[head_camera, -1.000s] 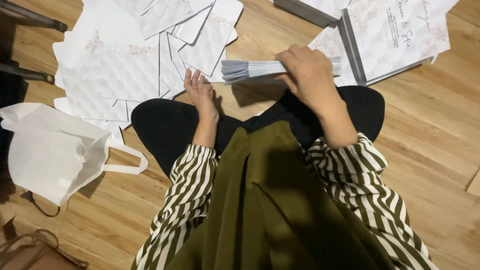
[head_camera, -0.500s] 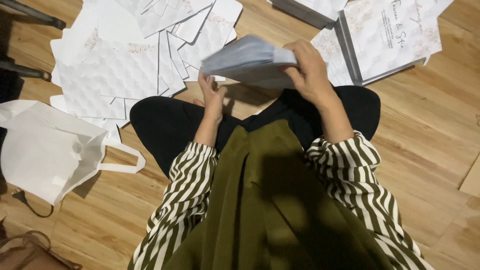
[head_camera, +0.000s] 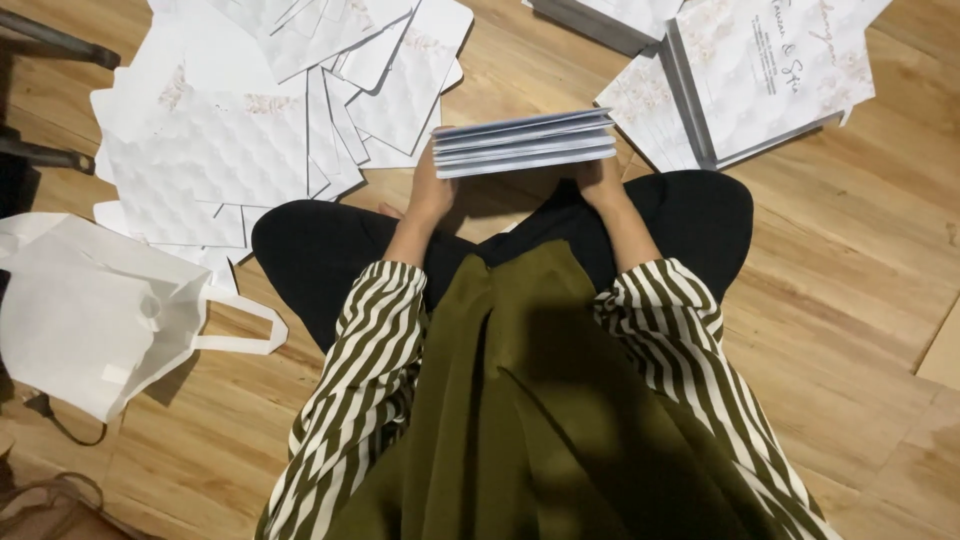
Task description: Organizing and stacking printed envelopes on the floor
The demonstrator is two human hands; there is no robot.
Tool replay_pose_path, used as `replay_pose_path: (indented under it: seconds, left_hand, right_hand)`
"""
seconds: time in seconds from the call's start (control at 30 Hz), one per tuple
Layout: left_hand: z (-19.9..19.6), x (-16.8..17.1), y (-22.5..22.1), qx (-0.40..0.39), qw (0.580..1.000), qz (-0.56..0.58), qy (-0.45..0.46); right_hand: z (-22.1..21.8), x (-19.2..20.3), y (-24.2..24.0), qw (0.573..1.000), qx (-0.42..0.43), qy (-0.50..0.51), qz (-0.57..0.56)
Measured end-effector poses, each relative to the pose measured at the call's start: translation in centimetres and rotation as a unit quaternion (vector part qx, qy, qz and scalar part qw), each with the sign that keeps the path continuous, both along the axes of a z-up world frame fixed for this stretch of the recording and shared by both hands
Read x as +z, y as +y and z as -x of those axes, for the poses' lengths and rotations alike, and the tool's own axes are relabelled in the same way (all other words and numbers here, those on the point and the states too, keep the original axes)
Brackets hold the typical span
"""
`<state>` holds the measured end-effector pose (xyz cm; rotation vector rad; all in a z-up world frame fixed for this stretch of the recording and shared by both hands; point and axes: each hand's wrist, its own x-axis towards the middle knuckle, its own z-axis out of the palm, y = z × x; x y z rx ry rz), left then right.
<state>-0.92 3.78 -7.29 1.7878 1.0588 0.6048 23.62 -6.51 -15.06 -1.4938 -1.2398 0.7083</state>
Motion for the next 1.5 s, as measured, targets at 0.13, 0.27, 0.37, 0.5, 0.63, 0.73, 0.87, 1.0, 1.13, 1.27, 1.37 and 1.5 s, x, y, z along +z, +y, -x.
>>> replay_pose_path:
  seconds: [0.13,0.27,0.37,0.5,0.63,0.73,0.87,1.0,1.13,1.27,1.37,1.5]
  left_hand:
    - [0.0,1.2,-0.2,0.011,0.994,0.005,0.113]
    - [-0.2,-0.7,0.4,0.011,0.999,0.036,-0.016]
    - [-0.5,-1.1,0.6,0.039,0.997,-0.01,0.062]
    - [0.2,1.9,1.8,0.085,0.963,-0.025,0.254]
    - [5.1,0.2,7.5,0.116,0.941,-0.029,0.316]
    - [11.0,-2.5,12.6,0.144,0.901,-0.116,0.392]
    - [18.5,-2.2,16.0,0.185,0.853,-0.04,0.486]
    - [25.0,-1.5,15.6,0.268,0.822,0.04,0.5]
    - [26.4,0.7,12.8,0.333,0.84,0.049,0.425]
    - [29.3,0.8,12.3,0.368,0.858,0.119,0.339]
    - [31.0,4.1,11.5,0.386,0.887,0.134,0.216]
    - [28.6,12.2,8.1,0.326,0.939,-0.005,-0.109]
  right_hand:
    - [0.7,3.3,0.4,0.999,0.002,0.034,-0.023]
    - [1.1,5.3,0.8,0.997,-0.036,0.064,-0.006]
    - [0.8,4.4,1.6,0.994,-0.08,-0.036,0.061]
    - [1.0,3.8,1.8,0.95,-0.097,-0.218,0.204]
    - [0.9,3.7,1.5,0.962,-0.048,-0.228,0.138]
    - [1.0,3.9,1.5,0.956,-0.042,-0.211,0.2]
    - [0.8,3.0,1.3,0.965,-0.028,-0.21,0.156]
    - [0.7,2.9,1.3,0.963,-0.024,-0.213,0.163]
    - [1.1,3.5,1.6,0.959,-0.032,-0.213,0.181]
    - [2.0,5.6,1.8,0.955,-0.041,-0.232,0.179]
    - [3.1,8.5,2.3,0.957,-0.076,-0.261,0.105]
    - [6.6,13.4,3.6,0.986,-0.068,-0.152,-0.018]
